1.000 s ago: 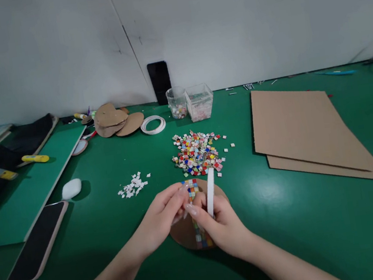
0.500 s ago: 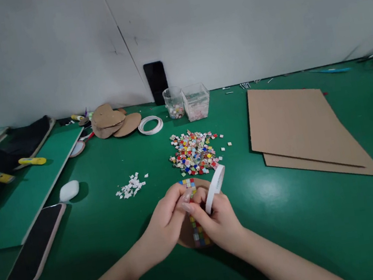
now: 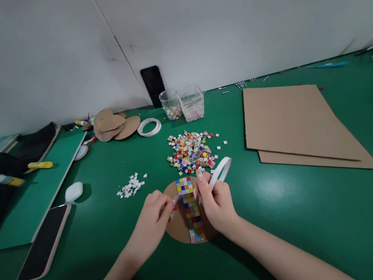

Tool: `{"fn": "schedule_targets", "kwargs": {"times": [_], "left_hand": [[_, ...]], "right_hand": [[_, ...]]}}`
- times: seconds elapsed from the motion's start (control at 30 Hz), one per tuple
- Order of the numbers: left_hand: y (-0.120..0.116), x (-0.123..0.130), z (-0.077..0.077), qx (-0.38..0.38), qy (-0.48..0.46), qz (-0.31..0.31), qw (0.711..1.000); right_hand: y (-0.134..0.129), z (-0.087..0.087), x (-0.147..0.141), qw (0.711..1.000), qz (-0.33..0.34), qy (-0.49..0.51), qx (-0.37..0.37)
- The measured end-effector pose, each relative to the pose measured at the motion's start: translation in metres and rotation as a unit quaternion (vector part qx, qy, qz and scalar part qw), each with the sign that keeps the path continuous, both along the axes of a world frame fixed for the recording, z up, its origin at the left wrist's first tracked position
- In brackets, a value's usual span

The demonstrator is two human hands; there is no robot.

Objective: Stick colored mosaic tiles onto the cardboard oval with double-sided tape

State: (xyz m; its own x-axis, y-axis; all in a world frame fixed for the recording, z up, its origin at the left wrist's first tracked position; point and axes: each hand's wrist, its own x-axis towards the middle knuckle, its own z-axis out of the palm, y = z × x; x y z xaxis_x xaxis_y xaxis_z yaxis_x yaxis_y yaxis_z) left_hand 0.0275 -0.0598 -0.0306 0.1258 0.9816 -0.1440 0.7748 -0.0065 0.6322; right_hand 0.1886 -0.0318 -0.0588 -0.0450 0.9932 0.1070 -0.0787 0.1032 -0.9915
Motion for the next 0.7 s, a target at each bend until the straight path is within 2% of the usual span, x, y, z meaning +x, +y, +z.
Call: {"fn": "schedule_targets", "kwargs": {"times": [0.1,0.23,0.4,0.7], "left_hand": [[-0.007,0.008,-0.008,0.025,0.08,0.0,0.996],[-0.004,0.016,-0.01,0.03,0.142,-0.011,0.989],[0.001,0.019,-0.01,0.023,0.153,-0.029,0.988],[0.0,0.027,-0.015,0.052,0.216,-0.026,0.975]], "right_hand": [[0.001,-0.005,-0.003,1.0,0.008,0.01,0.001],[0.006,-0.007,-0.001,1.0,0.01,0.017,-0.012],[0.014,-0.008,0.002,0.999,-0.022,0.013,-0.02],[0.015,-0.014,-0.001,1.0,0.005,0.0,-0.022]]}}
